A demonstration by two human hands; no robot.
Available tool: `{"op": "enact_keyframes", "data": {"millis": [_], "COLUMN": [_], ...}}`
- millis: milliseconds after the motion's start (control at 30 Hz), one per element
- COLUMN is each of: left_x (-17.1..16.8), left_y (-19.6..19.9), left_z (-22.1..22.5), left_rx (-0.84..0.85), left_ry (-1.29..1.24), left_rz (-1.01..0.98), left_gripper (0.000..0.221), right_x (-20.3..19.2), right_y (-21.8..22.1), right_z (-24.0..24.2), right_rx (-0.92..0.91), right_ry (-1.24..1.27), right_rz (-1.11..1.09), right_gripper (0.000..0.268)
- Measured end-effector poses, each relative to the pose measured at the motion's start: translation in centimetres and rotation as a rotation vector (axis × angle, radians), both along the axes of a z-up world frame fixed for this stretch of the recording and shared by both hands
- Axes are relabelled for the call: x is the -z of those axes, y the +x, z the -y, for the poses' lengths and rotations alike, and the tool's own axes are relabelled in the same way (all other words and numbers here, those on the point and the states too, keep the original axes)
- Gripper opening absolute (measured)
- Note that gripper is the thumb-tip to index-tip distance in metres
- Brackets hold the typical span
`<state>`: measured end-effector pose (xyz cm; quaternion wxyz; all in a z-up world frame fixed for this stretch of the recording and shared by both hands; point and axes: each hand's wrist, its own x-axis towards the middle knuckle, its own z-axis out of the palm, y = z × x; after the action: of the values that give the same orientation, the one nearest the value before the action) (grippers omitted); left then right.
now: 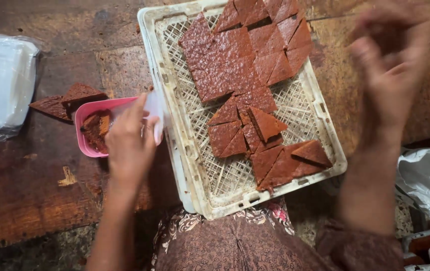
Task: Packing and sorting pre-cut food pieces from a large tray into a smaller plastic container using paper separators.
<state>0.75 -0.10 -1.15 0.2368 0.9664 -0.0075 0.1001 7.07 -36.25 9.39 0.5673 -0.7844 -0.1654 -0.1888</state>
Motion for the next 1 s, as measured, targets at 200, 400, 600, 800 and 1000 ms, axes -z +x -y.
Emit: {"op": "enact_keyframes", "data": {"millis": [200,400,600,800,1000], "left_x": [1.5,-1.9,-4.5,-3.6,-3.3], "left_y": [-0.1,-1.2,-2.2,-4.5,-4.7], "left_z": [-1.2,3.1,8.6,12.7,10.3], "left_rx": [0.000,0.059,0.223,0.412,0.635], "left_ry": [-0.091,-0.143,-0.270,-0.288,-0.598], "left_rz": [-0.081,0.135,0.121,0.412,0.289], "left_gripper": [0.013,0.008,0.054,0.039,0.051], "right_x": [9.9,8.4,5.6,8.2,4.3], "right_y": [-4.7,-8.0,-9.7,-8.0,-2.4], "right_z": [-0.7,-4.5,-6.9,-8.6,-3.0], "right_rx": [-0.067,-0.047,-0.531,-0.007,-0.290], "right_ry": [-1.151,-0.180,0.173,-0.280,-0.218], "right_rz": [-0.332,-0.560,-0.558,-0.106,-0.679], "right_gripper": [0.050,0.054,0.069,0.039,0.016]}}
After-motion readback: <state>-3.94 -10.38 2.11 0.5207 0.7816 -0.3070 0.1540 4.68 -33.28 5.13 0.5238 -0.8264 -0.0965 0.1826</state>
